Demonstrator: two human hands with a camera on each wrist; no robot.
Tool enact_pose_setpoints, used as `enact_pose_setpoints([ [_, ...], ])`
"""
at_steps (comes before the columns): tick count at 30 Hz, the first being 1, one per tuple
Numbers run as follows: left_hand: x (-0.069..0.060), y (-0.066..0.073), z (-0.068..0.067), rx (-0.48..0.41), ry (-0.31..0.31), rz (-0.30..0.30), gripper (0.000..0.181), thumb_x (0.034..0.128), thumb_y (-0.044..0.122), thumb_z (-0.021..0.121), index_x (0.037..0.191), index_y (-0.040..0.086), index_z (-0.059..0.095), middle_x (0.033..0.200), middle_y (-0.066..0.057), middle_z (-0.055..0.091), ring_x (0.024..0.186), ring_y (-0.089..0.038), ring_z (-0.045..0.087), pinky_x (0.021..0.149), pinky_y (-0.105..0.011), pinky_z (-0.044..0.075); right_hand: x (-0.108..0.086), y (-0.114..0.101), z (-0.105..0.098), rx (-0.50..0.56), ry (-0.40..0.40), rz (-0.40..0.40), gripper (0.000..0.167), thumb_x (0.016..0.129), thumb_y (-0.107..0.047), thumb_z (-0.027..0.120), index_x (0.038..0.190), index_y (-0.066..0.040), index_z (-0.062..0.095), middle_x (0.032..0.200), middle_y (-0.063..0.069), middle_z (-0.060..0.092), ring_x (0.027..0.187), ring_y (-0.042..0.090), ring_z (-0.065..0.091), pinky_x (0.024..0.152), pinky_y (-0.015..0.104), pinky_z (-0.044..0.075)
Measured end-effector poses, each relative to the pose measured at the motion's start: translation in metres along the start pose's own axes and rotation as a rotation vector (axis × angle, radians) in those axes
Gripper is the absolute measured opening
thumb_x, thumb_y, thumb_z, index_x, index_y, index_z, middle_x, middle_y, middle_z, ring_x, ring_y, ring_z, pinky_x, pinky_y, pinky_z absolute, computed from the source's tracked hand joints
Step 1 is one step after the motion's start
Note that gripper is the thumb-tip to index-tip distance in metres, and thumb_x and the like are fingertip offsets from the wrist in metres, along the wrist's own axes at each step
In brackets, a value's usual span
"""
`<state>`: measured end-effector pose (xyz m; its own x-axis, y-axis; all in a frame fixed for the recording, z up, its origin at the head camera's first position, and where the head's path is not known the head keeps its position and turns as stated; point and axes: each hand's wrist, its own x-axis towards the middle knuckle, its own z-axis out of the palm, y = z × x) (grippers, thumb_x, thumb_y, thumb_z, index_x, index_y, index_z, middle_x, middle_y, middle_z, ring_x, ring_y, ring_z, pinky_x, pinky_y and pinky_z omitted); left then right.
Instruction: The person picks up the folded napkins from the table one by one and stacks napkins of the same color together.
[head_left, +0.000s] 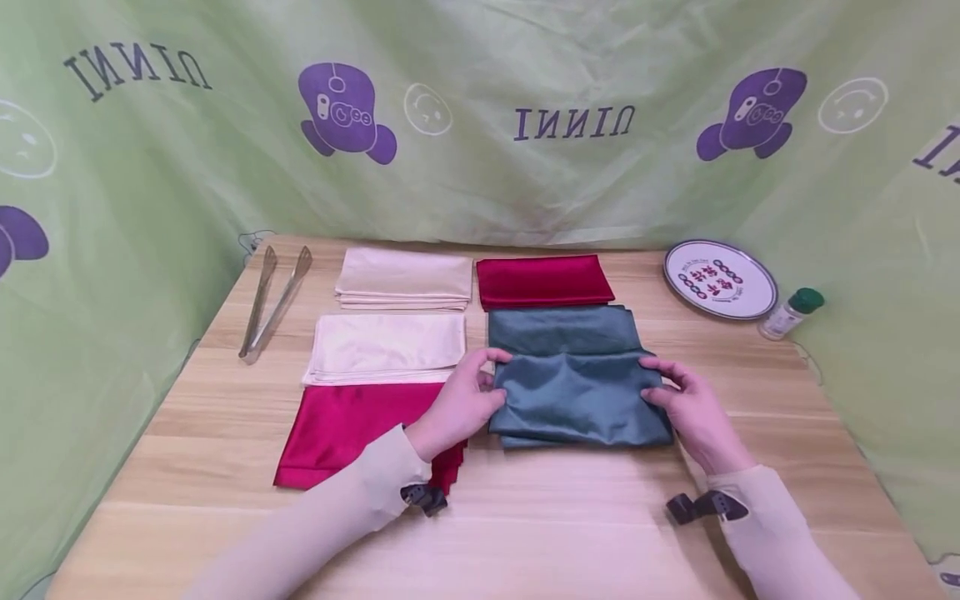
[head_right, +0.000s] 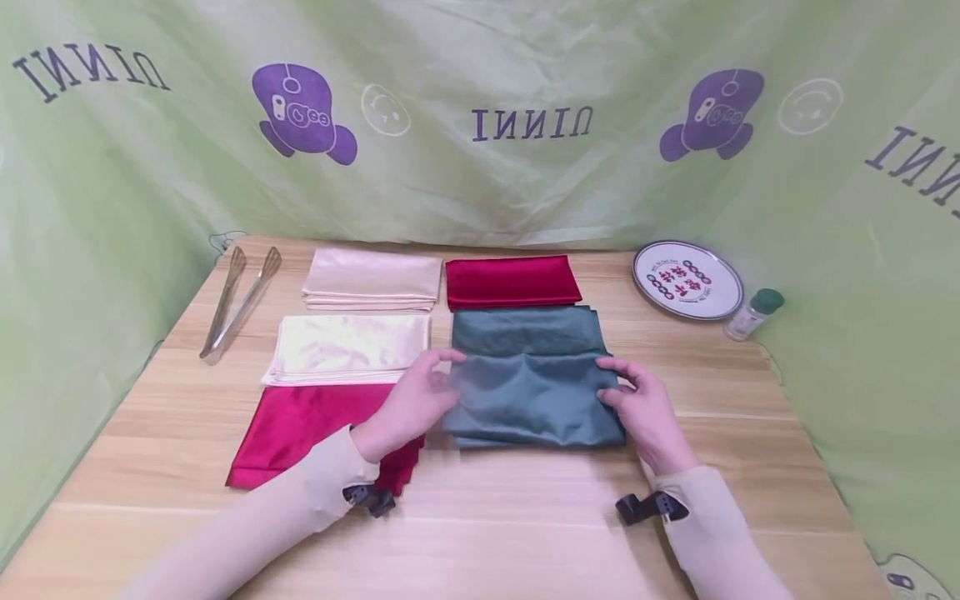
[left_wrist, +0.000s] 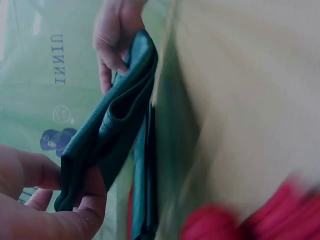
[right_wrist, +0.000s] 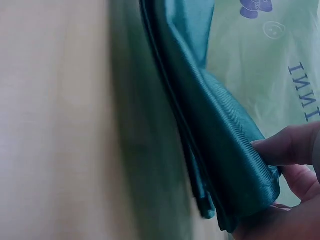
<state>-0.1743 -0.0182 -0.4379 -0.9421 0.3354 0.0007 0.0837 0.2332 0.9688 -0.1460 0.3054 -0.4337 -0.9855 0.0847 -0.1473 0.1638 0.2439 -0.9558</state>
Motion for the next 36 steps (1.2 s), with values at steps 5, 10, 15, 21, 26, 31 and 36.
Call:
enact_pose_setpoints([
  [5,0.027,0.004,-0.012,0.028,0.046,0.035,0.042,0.0842,-0.006,0.062,0.124,0.009,0.057,0.123,-0.014,0.048,0.083,-0.021,0.056,0.064,-0.029,0.049,0.032,-0.012,0.001,0.004,0.046,-0.01,0.047,0.087,0.005,0.061,0.133,0.004,0.051,0.125,0.009,0.043,0.093,0.01,0.052,0.075,0.017,0.046],
  [10,0.059,0.004,-0.018,0.079,0.087,0.06,0.042,0.0815,-0.008,0.062,0.121,0.007,0.059,0.12,-0.015,0.048,0.081,-0.02,0.056,0.063,-0.027,0.047,0.061,-0.019,0.003,-0.049,0.076,-0.025,0.047,0.086,0.004,0.06,0.132,0.003,0.052,0.128,0.012,0.045,0.104,0.016,0.046,0.08,0.017,0.043],
  [15,0.084,-0.002,-0.022,0.16,0.102,0.04,0.041,0.0831,-0.005,0.063,0.122,0.009,0.06,0.118,-0.014,0.05,0.084,-0.02,0.054,0.065,-0.027,0.047,0.083,-0.024,0.008,-0.078,0.077,-0.012,0.049,0.085,0.005,0.059,0.133,0.003,0.052,0.136,0.018,0.044,0.118,0.025,0.039,0.087,0.024,0.037],
  [21,0.103,-0.011,-0.025,0.161,0.116,0.005,0.043,0.0824,-0.008,0.063,0.122,0.008,0.06,0.117,-0.013,0.049,0.088,-0.022,0.054,0.068,-0.028,0.047,0.102,-0.026,0.012,-0.089,0.056,0.014,0.052,0.084,0.005,0.058,0.135,0.004,0.051,0.141,0.022,0.041,0.122,0.03,0.037,0.09,0.027,0.036],
  [26,0.108,-0.021,-0.025,0.186,0.082,-0.037,0.046,0.0809,-0.01,0.061,0.123,0.006,0.059,0.123,-0.016,0.046,0.094,-0.024,0.056,0.075,-0.03,0.049,0.11,-0.017,0.011,-0.123,0.044,0.035,0.055,0.082,0.007,0.058,0.136,0.004,0.049,0.143,0.024,0.041,0.123,0.032,0.038,0.088,0.026,0.037],
  [31,0.106,-0.026,-0.027,0.317,0.033,-0.046,0.049,0.0776,-0.006,0.066,0.124,0.007,0.059,0.119,-0.016,0.048,0.092,-0.025,0.048,0.084,-0.033,0.042,0.113,-0.009,0.009,-0.161,0.029,0.041,0.056,0.081,0.006,0.059,0.137,0.003,0.049,0.143,0.025,0.041,0.123,0.035,0.038,0.088,0.028,0.036],
  [36,0.103,-0.024,-0.026,0.312,-0.04,-0.055,0.045,0.0815,0.001,0.07,0.125,0.007,0.058,0.118,-0.016,0.05,0.094,-0.024,0.048,0.087,-0.035,0.042,0.115,-0.009,0.006,-0.218,0.001,0.03,0.057,0.082,0.005,0.058,0.138,0.003,0.047,0.144,0.027,0.039,0.127,0.037,0.037,0.093,0.033,0.035],
])
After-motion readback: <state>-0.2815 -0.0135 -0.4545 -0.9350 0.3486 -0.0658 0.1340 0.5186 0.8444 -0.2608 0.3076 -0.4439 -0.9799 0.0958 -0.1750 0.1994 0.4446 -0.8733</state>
